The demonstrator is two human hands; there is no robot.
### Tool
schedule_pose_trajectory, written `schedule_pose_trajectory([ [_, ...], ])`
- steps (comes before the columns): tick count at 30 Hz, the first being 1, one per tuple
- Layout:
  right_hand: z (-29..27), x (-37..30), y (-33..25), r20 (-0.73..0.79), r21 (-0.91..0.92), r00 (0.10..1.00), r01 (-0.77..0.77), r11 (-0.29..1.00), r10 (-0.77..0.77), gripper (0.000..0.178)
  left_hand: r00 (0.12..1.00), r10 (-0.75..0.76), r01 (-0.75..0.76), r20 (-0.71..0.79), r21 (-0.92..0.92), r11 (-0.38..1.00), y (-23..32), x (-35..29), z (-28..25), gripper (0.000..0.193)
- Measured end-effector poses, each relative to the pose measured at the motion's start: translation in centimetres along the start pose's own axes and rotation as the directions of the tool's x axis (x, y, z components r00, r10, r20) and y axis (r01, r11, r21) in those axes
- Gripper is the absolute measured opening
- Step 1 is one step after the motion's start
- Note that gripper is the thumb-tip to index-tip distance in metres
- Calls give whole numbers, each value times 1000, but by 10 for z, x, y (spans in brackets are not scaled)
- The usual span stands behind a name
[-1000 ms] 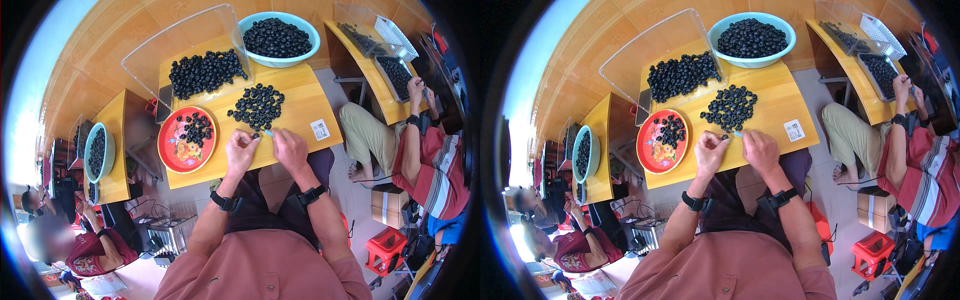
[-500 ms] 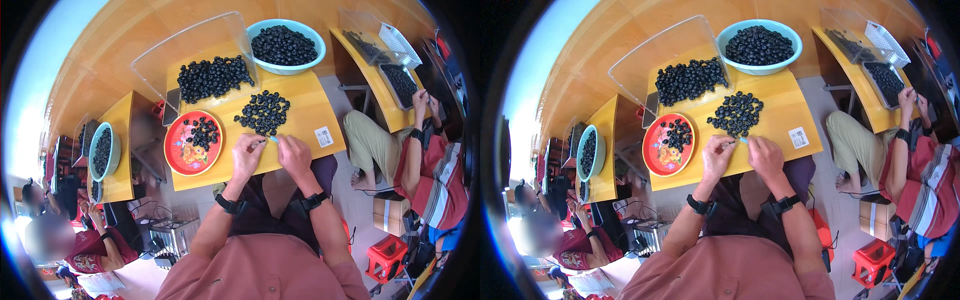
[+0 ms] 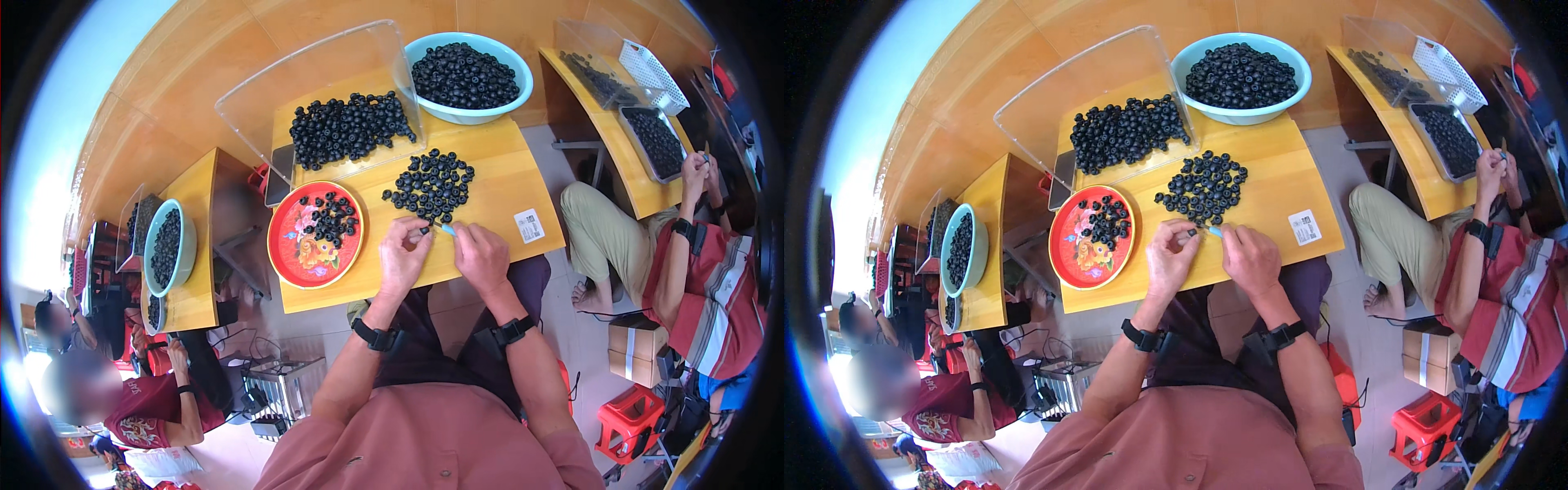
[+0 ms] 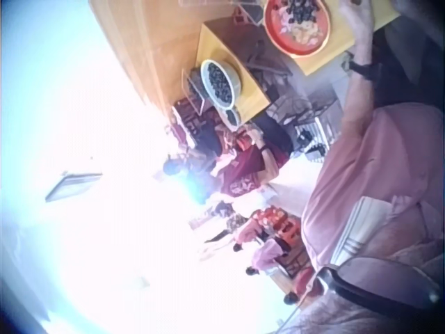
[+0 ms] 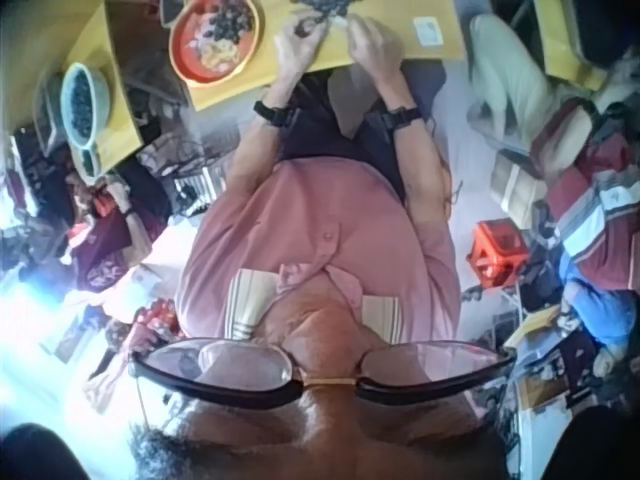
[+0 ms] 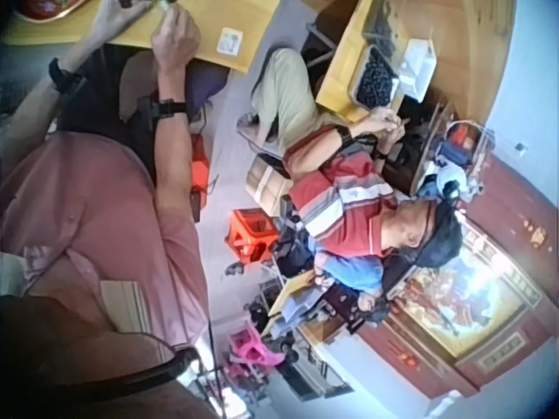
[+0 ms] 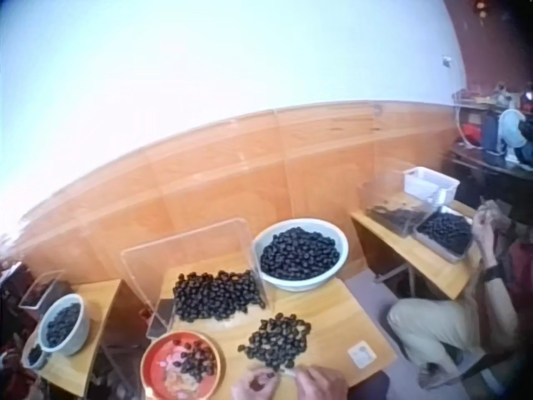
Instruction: Sorting and inspecting small black plastic parts at a workbench.
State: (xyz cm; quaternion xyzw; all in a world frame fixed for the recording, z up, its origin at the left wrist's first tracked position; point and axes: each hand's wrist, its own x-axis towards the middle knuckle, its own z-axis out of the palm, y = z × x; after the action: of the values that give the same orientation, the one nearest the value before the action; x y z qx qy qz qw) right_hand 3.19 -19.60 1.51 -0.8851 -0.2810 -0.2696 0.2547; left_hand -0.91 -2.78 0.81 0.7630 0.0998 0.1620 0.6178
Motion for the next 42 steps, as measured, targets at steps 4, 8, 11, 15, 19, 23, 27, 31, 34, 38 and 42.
schedule_pose_trajectory([
  [4,-2,0,0,15,-8,1000,-7,1000,7,11,993,118,-116,-18,91,989,2,1,-2,21],
  [8,-3,0,0,28,-12,1000,-2,1000,2,10,987,156,-152,-49,83,985,4,1,2,19],
  [11,-3,-1,0,26,-4,1000,12,1000,-12,10,988,138,-125,-63,183,975,5,1,1,19],
  [15,-3,-1,-1,0,21,998,66,998,-66,10,981,173,-154,-83,201,967,4,0,2,22],
  [19,-1,-2,2,-4,26,997,82,996,-82,10,981,191,-181,-26,222,958,6,2,4,28],
  [23,-1,-2,2,20,29,996,86,996,-87,9,977,213,-207,-1,233,950,4,1,4,31],
  [27,0,-1,2,20,37,996,87,996,-88,8,981,196,-193,12,235,953,5,1,3,31],
  [31,-2,1,0,37,43,996,82,996,-84,8,983,184,-183,16,228,956,4,1,2,30],
  [34,-1,1,0,42,59,996,74,995,-77,9,988,157,-156,8,188,970,4,1,1,29],
  [38,-1,-1,1,62,64,996,55,996,-59,10,997,76,-77,16,143,987,7,0,2,29],
  [42,1,-1,3,24,45,1000,1,999,-2,10,999,51,-52,12,91,995,7,-2,4,28],
])
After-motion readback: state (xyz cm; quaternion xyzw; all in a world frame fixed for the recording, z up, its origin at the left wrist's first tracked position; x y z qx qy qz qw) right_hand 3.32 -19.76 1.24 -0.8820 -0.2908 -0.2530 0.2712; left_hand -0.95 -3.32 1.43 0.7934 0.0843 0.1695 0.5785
